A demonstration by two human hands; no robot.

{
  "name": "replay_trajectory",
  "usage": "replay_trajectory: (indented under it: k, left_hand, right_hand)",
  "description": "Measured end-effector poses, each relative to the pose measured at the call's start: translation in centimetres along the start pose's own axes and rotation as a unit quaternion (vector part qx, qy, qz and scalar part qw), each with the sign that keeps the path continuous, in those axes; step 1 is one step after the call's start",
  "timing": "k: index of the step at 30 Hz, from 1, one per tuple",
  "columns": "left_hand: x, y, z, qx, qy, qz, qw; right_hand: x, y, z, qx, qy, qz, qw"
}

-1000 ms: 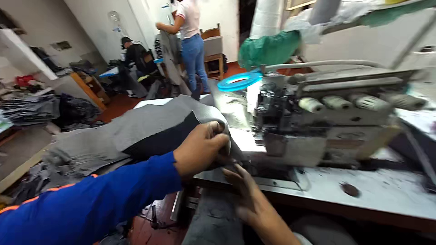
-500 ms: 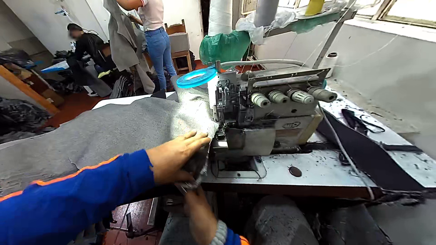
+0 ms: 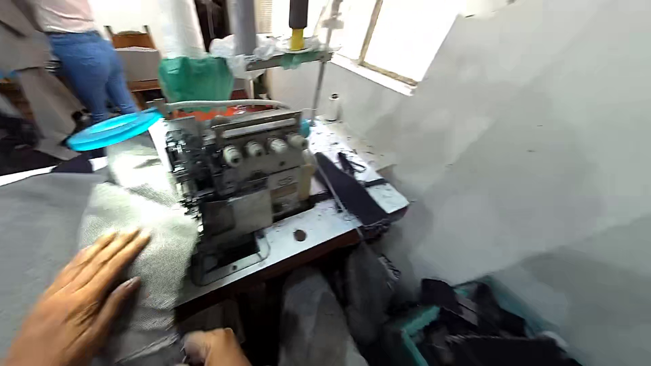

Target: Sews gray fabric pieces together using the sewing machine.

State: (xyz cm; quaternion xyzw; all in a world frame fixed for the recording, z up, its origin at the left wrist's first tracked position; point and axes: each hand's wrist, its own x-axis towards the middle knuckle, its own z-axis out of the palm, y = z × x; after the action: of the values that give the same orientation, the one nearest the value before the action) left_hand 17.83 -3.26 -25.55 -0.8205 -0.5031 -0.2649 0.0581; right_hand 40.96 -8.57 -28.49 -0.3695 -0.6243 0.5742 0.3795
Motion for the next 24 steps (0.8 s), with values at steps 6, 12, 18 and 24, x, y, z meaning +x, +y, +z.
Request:
replay_trajectory:
  k: [6,12,18,24]
  left_hand:
    - [0.8,3.4,-0.9,0.054,0.028,-0.100,0.993]
    - [7.6,0.7,2.3,0.043,0.092,0.050,0.994]
    - [7.3,2.2,2.5,0.066,0.106,0.021,0.992]
    - [9.2,3.3,-0.5,-0.028,-0.049,-0.003,0.998]
  right_hand:
    - [-0.9,-1.1,-22.0,-0.433,0.239,-0.019,0.869]
    - [7.7,-2.9,-31.4,-0.481,0.226,0.087,0.843]
    - [17.5,1.3,-32.9,-0.521,0.217,0.159,0.810]
    - [17.3,-0.7,-31.0,-0.515,0.221,0.168,0.811]
